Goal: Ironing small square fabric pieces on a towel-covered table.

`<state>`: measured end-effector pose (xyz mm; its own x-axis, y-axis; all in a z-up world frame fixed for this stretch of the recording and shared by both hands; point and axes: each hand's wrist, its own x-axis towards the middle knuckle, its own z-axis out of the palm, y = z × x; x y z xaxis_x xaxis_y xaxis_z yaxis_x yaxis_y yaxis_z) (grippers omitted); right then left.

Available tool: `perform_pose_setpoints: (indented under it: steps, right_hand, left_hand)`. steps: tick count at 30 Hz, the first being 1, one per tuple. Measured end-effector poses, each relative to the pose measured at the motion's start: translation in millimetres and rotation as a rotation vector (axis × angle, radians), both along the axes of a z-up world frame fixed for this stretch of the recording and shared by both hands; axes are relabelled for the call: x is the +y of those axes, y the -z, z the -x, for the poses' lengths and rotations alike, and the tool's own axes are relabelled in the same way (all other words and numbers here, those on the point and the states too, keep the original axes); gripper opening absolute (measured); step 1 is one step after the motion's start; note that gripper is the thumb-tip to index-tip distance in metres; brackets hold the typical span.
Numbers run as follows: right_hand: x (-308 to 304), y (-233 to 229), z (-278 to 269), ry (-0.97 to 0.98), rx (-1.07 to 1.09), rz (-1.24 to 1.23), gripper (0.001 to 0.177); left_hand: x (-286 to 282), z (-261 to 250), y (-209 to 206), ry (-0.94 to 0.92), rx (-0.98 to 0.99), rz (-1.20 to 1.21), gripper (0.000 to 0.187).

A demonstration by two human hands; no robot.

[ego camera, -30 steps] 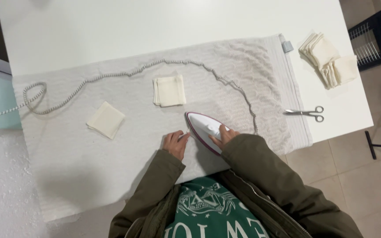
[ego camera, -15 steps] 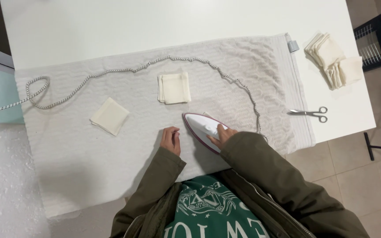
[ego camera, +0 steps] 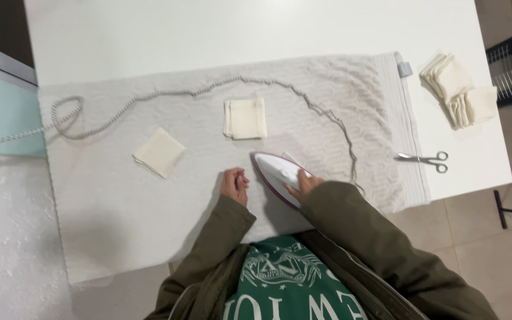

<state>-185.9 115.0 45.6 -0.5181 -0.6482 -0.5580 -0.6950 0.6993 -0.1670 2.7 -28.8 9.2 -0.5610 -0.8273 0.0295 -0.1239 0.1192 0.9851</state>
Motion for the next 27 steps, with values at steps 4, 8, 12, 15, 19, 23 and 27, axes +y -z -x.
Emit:
perform_pose_setpoints:
  steps: [4,8,12,15,19,23,27]
  right_hand:
    - [-1.2,20.7,3.5,-0.001,0.060,0.064,0.062]
    - [-1.8,-0.8,0.1,0.015,0.046,0.027,0.061]
    - [9.0,21.1,10.6,-0.030,0.085,0.052,0.059]
    - [-12.6,-9.9,-1.0,0.027,0.054,0.025,0.061]
    - [9.1,17.4,8.6,-0.006,0.079,0.025,0.063]
    - [-1.1,4.9,0.4,-0.001,0.077,0.023,0.064]
    - [6.1,-4.6,7.4,0.035,0.034,-0.040,0.065]
  left_hand:
    - [-1.3,-0.2,20.3,-0.015,0.039,0.021,0.017]
    - [3.9,-2.6,26.1,-0.005,0.028,-0.024,0.016]
    - [0.6,-0.4,34.9,-0.015,0.037,-0.069,0.015]
    - [2.2,-0.9,27.0,-0.001,0.025,-0.057,0.014]
    - [0.7,-0.5,23.1,-0.013,0.039,-0.043,0.013]
    - [2.5,-0.5,27.5,0.002,-0.014,-0.046,0.014]
    - [1.5,0.0,29.8,-0.002,0.018,-0.042,0.014]
